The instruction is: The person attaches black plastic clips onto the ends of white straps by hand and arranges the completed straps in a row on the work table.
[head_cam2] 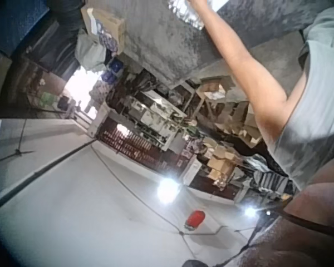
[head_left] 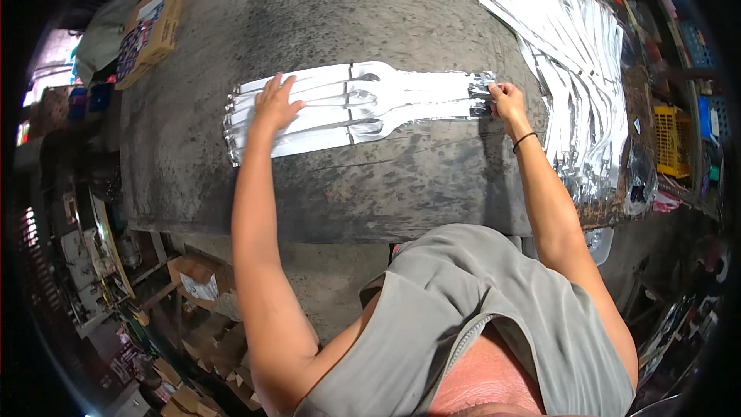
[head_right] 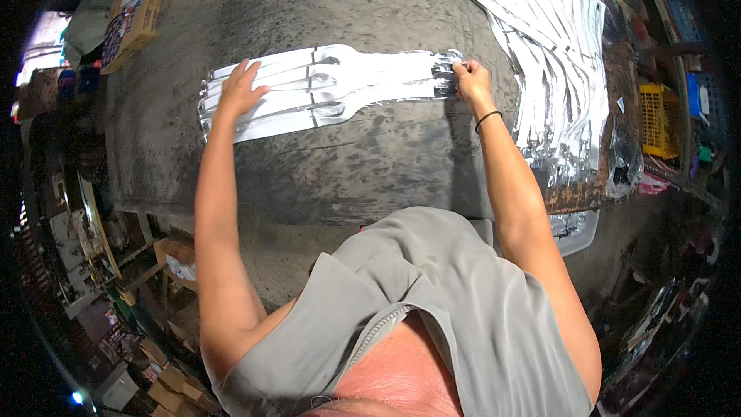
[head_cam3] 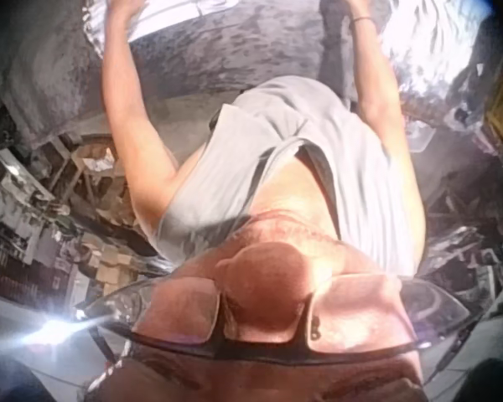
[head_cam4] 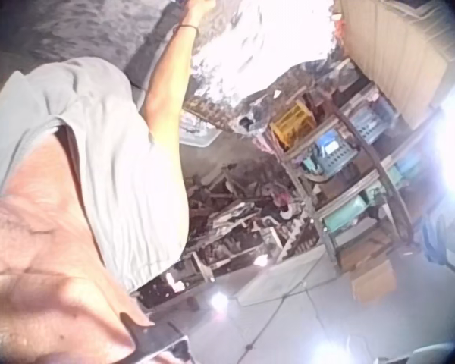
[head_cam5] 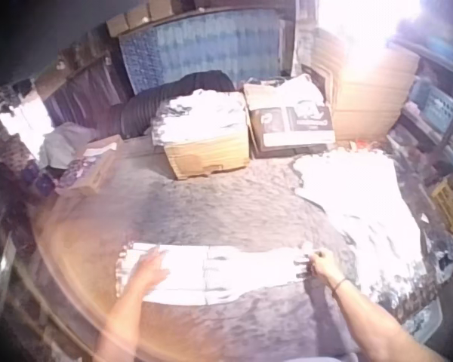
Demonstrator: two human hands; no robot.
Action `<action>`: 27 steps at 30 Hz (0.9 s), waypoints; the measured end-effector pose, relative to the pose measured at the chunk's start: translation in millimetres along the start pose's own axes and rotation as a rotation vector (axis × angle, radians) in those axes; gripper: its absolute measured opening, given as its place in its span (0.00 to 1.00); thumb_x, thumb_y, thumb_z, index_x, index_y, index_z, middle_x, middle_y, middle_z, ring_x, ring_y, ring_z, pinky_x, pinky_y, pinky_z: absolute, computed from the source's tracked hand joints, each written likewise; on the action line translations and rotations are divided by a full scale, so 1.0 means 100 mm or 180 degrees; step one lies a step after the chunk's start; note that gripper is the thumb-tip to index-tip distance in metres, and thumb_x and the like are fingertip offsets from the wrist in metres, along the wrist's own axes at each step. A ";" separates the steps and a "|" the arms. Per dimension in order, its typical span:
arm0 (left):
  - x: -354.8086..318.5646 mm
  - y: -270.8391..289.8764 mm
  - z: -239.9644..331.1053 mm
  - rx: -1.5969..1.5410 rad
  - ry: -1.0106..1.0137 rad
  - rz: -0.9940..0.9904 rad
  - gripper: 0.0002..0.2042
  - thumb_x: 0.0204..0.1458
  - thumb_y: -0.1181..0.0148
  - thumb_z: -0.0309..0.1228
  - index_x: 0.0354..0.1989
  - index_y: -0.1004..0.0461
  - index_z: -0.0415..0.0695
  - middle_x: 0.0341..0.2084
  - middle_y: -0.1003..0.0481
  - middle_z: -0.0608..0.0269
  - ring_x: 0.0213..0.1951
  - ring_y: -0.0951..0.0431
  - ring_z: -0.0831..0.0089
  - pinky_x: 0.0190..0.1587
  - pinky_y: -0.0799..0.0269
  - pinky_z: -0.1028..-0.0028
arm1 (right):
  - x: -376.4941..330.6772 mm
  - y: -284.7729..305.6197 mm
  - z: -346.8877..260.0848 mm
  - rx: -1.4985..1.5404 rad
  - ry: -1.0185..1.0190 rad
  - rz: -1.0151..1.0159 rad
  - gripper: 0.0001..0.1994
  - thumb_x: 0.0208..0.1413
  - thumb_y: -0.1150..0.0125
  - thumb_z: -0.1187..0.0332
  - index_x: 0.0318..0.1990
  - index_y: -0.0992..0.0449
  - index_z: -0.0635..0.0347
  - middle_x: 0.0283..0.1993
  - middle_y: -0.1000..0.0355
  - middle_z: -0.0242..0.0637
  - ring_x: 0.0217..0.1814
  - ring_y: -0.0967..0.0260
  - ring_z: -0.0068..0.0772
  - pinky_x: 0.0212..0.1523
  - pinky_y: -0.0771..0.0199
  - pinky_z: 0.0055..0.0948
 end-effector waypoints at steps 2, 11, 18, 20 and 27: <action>-0.05 -0.11 0.46 -0.0245 -0.0394 0.0362 0.32 0.44 0.38 0.40 0.60 0.39 0.50 0.62 0.47 0.48 0.64 0.48 0.53 0.62 0.52 0.56 | 0.00 0.01 0.03 -0.0031 -0.0037 0.0060 0.11 0.54 0.43 0.60 0.30 0.31 0.57 0.19 0.38 0.26 0.16 0.43 0.18 0.16 0.41 0.21; -0.85 -0.54 1.88 -0.2228 -0.0857 0.1706 0.21 0.45 0.39 0.29 0.50 0.32 0.36 0.57 0.43 0.40 0.58 0.42 0.44 0.59 0.45 0.59 | -0.33 0.43 0.20 -0.1283 0.1501 0.0769 0.15 0.49 0.41 0.60 0.34 0.27 0.64 0.35 0.30 0.47 0.42 0.32 0.42 0.44 0.34 0.36; -1.83 -1.35 2.63 -0.2829 -0.1214 0.0338 0.06 0.52 0.45 0.29 0.33 0.26 0.39 0.31 0.27 0.51 0.36 0.26 0.54 0.37 0.31 0.64 | -1.42 0.89 0.87 -0.1206 0.1104 0.0327 0.09 0.52 0.44 0.64 0.31 0.27 0.63 0.29 0.29 0.46 0.33 0.31 0.45 0.35 0.32 0.36; -2.00 -1.43 2.73 -0.2822 -0.1274 0.0231 0.07 0.52 0.45 0.30 0.31 0.27 0.39 0.26 0.26 0.53 0.31 0.25 0.54 0.34 0.31 0.64 | -1.65 1.04 1.03 -0.1354 0.1092 0.0366 0.09 0.51 0.45 0.65 0.30 0.27 0.62 0.31 0.29 0.48 0.36 0.31 0.50 0.37 0.33 0.41; -1.98 -1.24 3.10 -0.2454 -0.2129 0.0002 0.06 0.50 0.42 0.30 0.26 0.28 0.39 0.22 0.28 0.54 0.26 0.27 0.55 0.30 0.32 0.64 | -1.94 1.91 1.34 -0.1087 0.1109 0.1246 0.08 0.50 0.43 0.66 0.29 0.28 0.63 0.27 0.30 0.45 0.31 0.31 0.44 0.33 0.32 0.36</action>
Point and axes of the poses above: each hand's wrist, its own x-axis towards the middle knuckle, its own y-axis out of the back of the hand, z = x × y, the point moved 2 cm from there along x, towards the middle knuckle
